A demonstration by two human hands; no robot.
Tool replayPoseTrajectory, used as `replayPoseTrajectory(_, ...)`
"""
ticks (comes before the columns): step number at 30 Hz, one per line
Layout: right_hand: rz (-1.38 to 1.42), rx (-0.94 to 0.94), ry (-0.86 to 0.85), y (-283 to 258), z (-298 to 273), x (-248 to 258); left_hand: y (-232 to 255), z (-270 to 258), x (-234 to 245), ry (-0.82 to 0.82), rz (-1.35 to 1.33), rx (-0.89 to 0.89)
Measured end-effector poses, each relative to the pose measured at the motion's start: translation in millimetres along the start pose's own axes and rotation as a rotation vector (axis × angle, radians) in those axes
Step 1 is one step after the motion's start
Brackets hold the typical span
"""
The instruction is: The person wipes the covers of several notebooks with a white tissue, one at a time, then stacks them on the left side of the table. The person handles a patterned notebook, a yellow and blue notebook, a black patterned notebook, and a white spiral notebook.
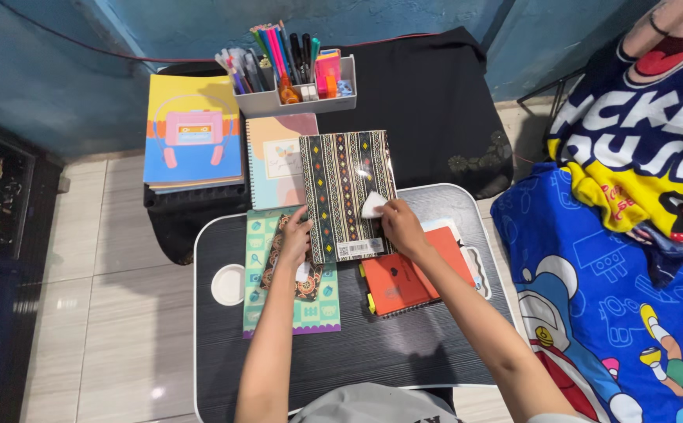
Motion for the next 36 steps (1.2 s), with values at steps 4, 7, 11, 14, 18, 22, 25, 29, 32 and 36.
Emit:
replayPoseTrajectory(4, 0.076, -0.165, 0.14, 6, 23, 10, 17, 1, -4, -0.027, -0.092, 0.052)
replayPoseTrajectory(7, 0.051, -0.216, 0.242, 24, 45, 13, 28, 3, -5, -0.024, -0.07, 0.063)
replayPoseTrajectory(11, -0.043, -0.176, 0.34, 59, 69, 12, 26, 11, 0, -0.004, -0.078, 0.078)
replayPoseTrajectory(14, -0.112, -0.202, 0.358, 82, 82, 8, 26, 15, 3, 0.003, -0.1, 0.097)
replayPoseTrajectory(18, -0.233, -0.185, 0.334, 107, 95, 1, 33, 16, 3, 0.024, -0.107, 0.102)
replayPoseTrajectory(22, -0.328, -0.183, 0.289, 122, 101, -10, 41, 14, 2, 0.048, -0.079, 0.097)
replayPoseTrajectory(25, -0.373, -0.16, 0.246, 128, 97, -18, 44, 15, 1, 0.061, -0.091, 0.117)
replayPoseTrajectory(29, -0.413, -0.132, 0.206, 127, 89, -25, 39, 17, 3, 0.058, -0.041, 0.075)
replayPoseTrajectory(32, -0.424, -0.173, 0.157, 125, 86, -24, 36, 17, 5, 0.06, -0.035, 0.066)
replayPoseTrajectory(36, -0.445, -0.13, 0.189, 114, 86, -20, 36, 14, 6, 0.064, -0.071, 0.077)
Point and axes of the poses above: each hand's wrist, its own z-axis towards the middle knuckle, its own x-axis out of the back of the hand, y = z × x, the point moved 1 cm from there along z, towards the middle knuckle, and after that the axes turned 14 degrees about y, right-handed, at the moved point
